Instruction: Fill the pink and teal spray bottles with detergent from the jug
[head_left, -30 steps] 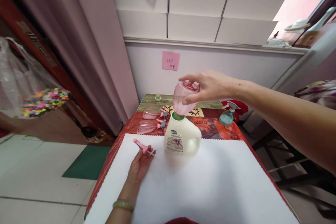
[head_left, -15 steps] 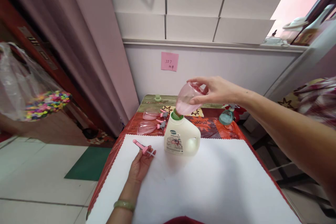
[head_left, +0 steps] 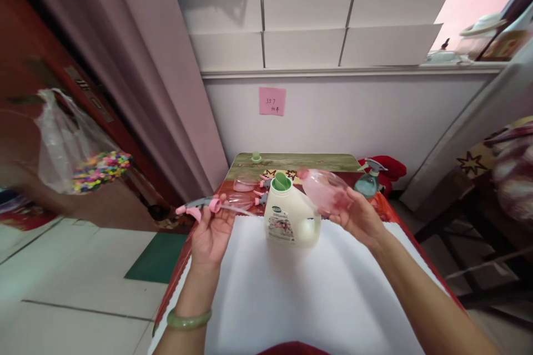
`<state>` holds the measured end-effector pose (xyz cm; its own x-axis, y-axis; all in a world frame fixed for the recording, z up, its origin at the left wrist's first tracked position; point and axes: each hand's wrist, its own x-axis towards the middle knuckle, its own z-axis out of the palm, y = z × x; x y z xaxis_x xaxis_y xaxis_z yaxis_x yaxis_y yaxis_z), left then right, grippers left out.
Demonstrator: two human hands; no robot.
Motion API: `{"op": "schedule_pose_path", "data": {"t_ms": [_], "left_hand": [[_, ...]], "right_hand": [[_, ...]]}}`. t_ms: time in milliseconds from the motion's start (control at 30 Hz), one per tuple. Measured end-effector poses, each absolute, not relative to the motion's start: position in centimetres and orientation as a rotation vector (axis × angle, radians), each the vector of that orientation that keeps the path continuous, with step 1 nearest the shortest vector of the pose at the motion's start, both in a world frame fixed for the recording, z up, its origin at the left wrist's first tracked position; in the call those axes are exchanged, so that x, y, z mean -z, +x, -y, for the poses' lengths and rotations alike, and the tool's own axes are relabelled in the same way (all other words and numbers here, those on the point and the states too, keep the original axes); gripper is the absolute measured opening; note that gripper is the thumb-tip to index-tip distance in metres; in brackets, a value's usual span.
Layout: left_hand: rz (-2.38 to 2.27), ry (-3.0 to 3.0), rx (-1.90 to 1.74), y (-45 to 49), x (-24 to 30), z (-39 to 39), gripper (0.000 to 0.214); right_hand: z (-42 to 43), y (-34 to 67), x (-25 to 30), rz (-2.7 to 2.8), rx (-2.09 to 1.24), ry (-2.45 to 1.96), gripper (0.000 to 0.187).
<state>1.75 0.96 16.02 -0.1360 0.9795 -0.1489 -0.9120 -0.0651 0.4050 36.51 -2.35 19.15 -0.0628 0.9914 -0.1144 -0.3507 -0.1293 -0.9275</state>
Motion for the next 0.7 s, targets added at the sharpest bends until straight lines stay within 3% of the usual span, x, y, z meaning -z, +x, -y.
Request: {"op": "schedule_pose_path", "data": {"t_ms": [233, 433, 700], "left_hand": [[-0.507, 0.234, -1.722, 6.1, -23.5, -0.2, 0.029], [-0.501, 0.231, -1.64, 8.5, -24.5, 0.5, 0.027], [-0.562, 0.228, -1.522, 12.3, -24.2, 1.8, 0.026]], "right_hand": [[9.1, 33.7, -14.7, 0.914, -1.191, -0.98, 0.068], [11.9, 33.6, -14.5, 0.964, -0.985, -1.003, 0.074], [12.1, 32.2, -14.2, 0.93, -1.005, -0.929, 0.081]]}}
